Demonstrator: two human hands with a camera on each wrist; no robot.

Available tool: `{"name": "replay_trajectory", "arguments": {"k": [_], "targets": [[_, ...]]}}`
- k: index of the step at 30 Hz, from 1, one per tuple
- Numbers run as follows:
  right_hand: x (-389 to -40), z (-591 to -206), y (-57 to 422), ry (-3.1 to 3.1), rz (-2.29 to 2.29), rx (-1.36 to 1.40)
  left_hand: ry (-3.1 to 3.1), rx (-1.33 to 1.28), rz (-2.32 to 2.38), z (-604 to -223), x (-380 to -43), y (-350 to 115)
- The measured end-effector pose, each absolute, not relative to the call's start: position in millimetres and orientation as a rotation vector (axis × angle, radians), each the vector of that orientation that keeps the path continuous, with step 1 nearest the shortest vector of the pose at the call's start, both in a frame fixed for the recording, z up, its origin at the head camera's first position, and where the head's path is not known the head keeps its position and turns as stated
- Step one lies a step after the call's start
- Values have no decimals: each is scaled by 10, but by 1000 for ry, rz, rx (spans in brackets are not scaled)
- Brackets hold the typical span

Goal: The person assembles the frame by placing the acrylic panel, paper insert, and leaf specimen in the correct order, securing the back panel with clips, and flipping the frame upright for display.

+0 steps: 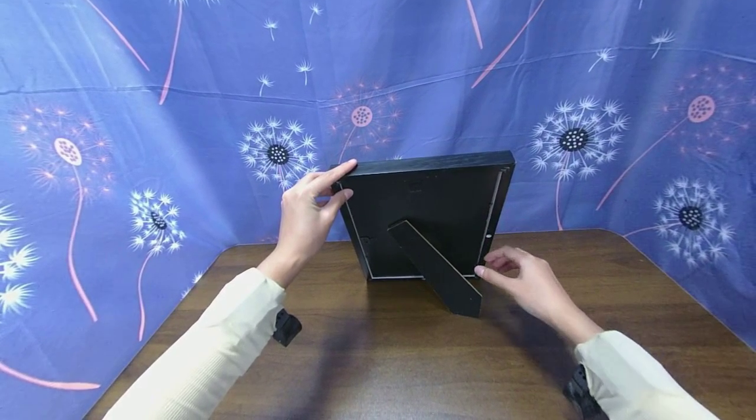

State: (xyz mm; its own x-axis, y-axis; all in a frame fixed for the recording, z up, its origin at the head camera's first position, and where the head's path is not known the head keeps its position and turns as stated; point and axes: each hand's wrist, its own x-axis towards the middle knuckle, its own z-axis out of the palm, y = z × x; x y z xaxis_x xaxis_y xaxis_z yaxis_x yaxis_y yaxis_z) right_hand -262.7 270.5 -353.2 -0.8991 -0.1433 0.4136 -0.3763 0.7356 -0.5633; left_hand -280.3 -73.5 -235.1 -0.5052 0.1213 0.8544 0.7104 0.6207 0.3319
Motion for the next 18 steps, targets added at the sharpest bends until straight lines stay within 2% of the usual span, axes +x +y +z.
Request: {"name": "replay_trajectory", "arguments": {"k": [8, 18], "targets": [[-2651, -3630, 2532, -2580, 953, 612, -2010, -638, -886, -2345, -2783, -727], [-2698, -3704, 2363, -2589, 962, 624, -2010, -630, -886, -2341, -2792, -717]]}}
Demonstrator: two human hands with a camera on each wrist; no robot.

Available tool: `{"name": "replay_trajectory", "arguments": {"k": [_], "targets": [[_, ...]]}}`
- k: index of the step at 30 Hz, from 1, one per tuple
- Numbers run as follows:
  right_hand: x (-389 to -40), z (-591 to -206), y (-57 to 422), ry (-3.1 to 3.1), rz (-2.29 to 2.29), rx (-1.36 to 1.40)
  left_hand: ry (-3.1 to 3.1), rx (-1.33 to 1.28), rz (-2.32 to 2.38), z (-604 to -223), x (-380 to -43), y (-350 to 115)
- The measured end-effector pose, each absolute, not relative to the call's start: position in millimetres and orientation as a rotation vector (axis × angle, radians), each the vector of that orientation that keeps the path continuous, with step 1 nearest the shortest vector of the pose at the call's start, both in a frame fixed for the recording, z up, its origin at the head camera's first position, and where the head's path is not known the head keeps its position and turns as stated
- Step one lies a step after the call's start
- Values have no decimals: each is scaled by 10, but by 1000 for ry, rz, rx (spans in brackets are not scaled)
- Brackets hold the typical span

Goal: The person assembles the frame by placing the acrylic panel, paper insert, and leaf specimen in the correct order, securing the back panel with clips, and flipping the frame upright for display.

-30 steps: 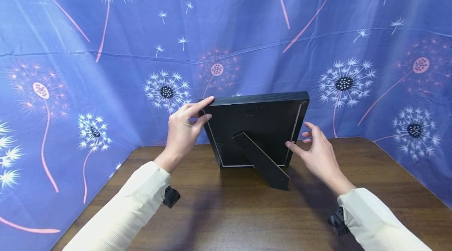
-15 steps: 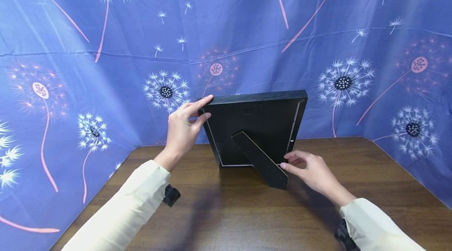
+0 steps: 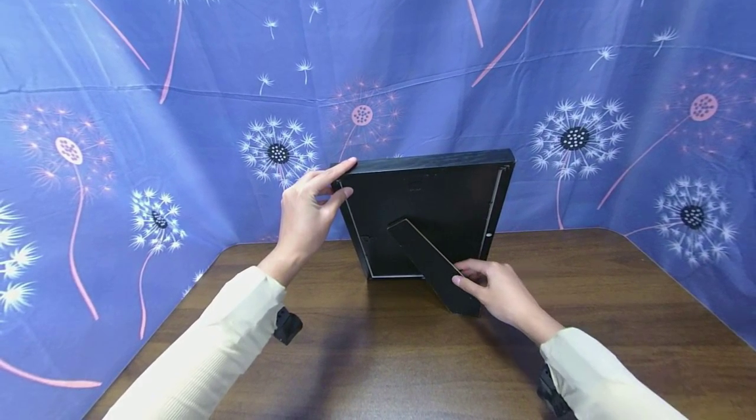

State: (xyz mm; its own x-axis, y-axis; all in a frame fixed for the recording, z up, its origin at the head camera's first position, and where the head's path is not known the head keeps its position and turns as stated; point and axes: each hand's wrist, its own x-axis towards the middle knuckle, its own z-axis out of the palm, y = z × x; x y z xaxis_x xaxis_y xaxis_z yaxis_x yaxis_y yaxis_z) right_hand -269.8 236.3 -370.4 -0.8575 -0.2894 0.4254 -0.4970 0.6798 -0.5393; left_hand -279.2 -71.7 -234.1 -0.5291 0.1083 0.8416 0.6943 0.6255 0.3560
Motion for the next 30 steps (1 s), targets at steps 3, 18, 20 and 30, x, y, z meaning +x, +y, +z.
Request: {"name": "replay_trajectory", "arguments": {"k": [3, 18, 20, 30], "targets": [[-2694, -3723, 2346, -2577, 935, 637, -2011, -626, -880, -2338, -2796, -713], [-2557, -3697, 2361, -2588, 922, 671, -2002, -618, -877, -2336, -2803, -698], [-2532, -3696, 2353, -2584, 939, 672, -1991, -620, -871, -2342, -2803, -696], [-2464, -3737, 2308, -2565, 1050, 688, -1938, -632, -868, -2430, -2816, -656]]}}
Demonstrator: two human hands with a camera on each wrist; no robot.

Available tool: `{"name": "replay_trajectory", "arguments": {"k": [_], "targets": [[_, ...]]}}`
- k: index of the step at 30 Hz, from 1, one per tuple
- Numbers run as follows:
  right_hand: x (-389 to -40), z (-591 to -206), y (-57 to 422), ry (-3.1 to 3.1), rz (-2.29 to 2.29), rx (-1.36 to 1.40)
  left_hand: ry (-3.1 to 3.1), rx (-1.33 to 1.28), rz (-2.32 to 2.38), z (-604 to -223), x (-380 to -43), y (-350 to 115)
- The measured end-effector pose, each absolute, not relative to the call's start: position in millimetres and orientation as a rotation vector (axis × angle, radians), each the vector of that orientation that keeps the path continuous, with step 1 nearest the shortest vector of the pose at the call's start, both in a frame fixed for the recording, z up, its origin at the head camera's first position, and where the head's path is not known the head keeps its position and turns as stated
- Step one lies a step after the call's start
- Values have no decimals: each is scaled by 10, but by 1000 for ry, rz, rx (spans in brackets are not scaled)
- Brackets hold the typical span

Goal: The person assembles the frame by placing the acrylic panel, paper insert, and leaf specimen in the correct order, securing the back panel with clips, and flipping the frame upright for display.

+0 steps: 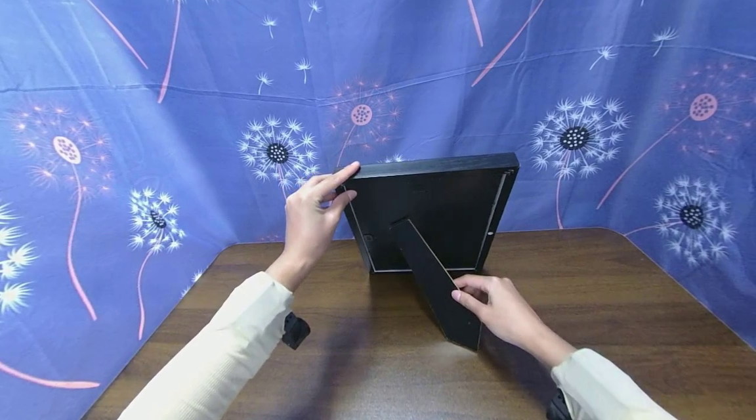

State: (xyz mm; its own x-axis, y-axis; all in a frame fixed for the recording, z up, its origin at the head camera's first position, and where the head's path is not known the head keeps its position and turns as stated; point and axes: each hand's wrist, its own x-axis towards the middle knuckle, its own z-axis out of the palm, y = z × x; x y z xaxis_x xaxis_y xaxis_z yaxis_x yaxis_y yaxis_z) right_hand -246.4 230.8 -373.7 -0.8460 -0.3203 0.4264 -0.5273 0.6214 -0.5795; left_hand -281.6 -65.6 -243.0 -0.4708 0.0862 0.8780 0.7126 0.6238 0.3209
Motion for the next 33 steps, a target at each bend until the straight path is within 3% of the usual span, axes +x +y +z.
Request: {"name": "replay_trajectory", "arguments": {"k": [33], "targets": [[-2276, -3820, 2161, -2580, 1393, 719, -1795, -638, -834, -2716, -2795, -568]]}}
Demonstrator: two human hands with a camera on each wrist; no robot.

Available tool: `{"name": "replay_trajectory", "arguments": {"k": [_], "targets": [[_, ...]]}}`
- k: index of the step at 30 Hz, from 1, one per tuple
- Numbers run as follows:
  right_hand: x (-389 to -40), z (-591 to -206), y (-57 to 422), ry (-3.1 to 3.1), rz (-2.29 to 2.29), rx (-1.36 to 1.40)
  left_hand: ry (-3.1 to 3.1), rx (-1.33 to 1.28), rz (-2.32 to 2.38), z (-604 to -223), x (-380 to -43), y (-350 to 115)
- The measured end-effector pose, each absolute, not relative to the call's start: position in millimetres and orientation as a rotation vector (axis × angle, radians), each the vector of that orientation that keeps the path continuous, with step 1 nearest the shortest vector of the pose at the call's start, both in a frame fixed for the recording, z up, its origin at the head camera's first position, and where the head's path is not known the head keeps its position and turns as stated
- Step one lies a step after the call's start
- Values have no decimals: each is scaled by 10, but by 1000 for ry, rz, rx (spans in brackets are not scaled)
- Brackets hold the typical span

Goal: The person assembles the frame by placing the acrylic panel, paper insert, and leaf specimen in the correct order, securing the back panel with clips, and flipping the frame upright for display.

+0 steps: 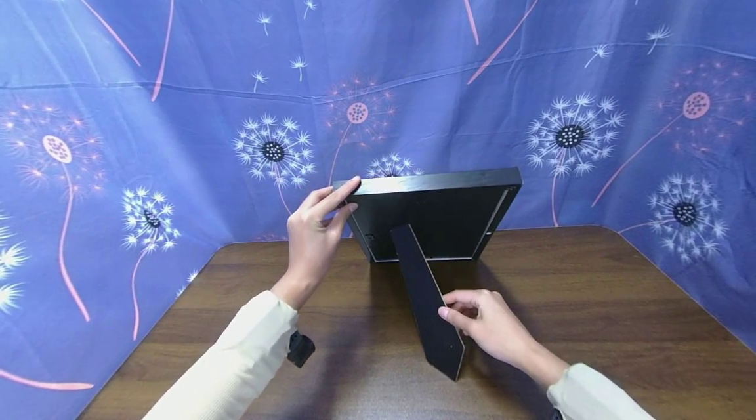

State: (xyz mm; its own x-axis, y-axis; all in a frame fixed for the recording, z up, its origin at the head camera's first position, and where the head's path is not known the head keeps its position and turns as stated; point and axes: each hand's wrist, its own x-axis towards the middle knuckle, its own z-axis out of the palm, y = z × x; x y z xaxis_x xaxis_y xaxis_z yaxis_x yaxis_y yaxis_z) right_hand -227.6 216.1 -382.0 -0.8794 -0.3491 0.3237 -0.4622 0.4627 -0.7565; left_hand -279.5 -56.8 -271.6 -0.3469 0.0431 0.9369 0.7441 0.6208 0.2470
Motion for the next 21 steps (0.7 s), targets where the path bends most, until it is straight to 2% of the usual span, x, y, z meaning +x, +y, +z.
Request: {"name": "replay_trajectory", "arguments": {"k": [21], "targets": [[-2284, -3908, 2168, -2534, 1389, 807, -1757, -642, -816, -2827, -2774, -557]]}}
